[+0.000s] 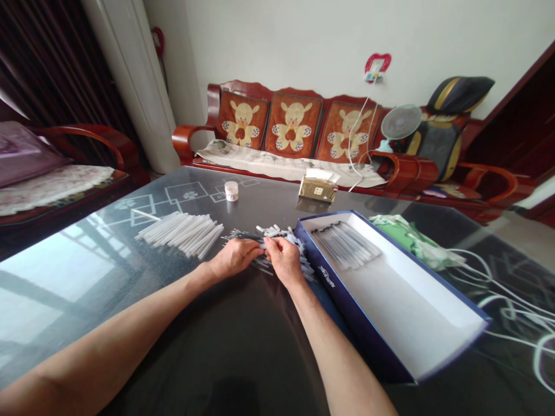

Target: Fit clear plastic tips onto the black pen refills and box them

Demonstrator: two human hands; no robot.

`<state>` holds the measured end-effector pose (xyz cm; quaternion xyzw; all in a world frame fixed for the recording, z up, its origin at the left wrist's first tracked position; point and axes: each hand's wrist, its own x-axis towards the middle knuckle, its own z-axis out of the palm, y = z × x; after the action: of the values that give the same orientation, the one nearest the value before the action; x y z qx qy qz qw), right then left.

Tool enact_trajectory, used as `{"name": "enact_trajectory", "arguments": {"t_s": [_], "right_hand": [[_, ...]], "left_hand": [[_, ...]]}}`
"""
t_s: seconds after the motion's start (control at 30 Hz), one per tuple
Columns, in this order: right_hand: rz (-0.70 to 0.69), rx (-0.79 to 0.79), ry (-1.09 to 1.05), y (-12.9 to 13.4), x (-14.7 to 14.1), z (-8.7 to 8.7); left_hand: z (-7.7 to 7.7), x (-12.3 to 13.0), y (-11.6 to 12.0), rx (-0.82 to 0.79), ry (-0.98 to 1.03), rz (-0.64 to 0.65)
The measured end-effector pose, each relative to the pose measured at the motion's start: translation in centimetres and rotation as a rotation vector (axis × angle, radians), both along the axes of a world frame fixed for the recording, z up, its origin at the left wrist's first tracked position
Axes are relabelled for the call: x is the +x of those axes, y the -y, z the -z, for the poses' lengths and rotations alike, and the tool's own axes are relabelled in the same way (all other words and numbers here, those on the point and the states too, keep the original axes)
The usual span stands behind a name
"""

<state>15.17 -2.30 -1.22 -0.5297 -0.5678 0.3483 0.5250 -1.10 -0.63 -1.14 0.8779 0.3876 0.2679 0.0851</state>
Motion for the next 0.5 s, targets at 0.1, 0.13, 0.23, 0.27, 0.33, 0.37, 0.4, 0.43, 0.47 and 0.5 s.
{"name": "enact_trajectory", "arguments": {"t_s": [0.1,0.13,0.23,0.27,0.33,0.37,0.4,0.43,0.47,0.5], "right_hand": [[-0.092,0.035,0.065,-0.2,0.8,0.0],[-0.109,0.043,0.086,-0.3,1.1,0.0],[-0.061,0.050,0.075,-0.7,2.2,-0.1],[-0.010,0.048,0.041,-1.0,2.6,0.0],[0.111,0.051,-0.034,-1.5,3.5,0.1],[0.161,0.061,-0.059,-1.8,3.9,0.2],[0.195,0.074,-0.072,-2.0,4.2,0.3],[0.210,0.086,-0.074,-2.2,4.5,0.4],[0.210,0.093,-0.073,-2.4,4.7,0.4],[0.200,0.096,-0.072,-2.5,4.9,0.5]], "left_hand": [[-0.4,-0.2,-0.2,-0.175,0.079,0.096],[-0.5,-0.2,-0.3,-0.189,0.093,0.105],[-0.2,0.0,-0.3,-0.115,0.102,0.056],[-0.1,0.1,-0.3,-0.084,0.097,0.032],[0.3,0.3,-0.3,-0.049,0.081,0.006],[0.5,0.3,-0.3,-0.039,0.075,0.000],[0.6,0.3,-0.4,-0.030,0.070,-0.002],[0.7,0.3,-0.4,-0.021,0.067,-0.004],[0.8,0.3,-0.4,-0.014,0.065,-0.003],[0.8,0.3,-0.4,-0.010,0.062,-0.002]]}}
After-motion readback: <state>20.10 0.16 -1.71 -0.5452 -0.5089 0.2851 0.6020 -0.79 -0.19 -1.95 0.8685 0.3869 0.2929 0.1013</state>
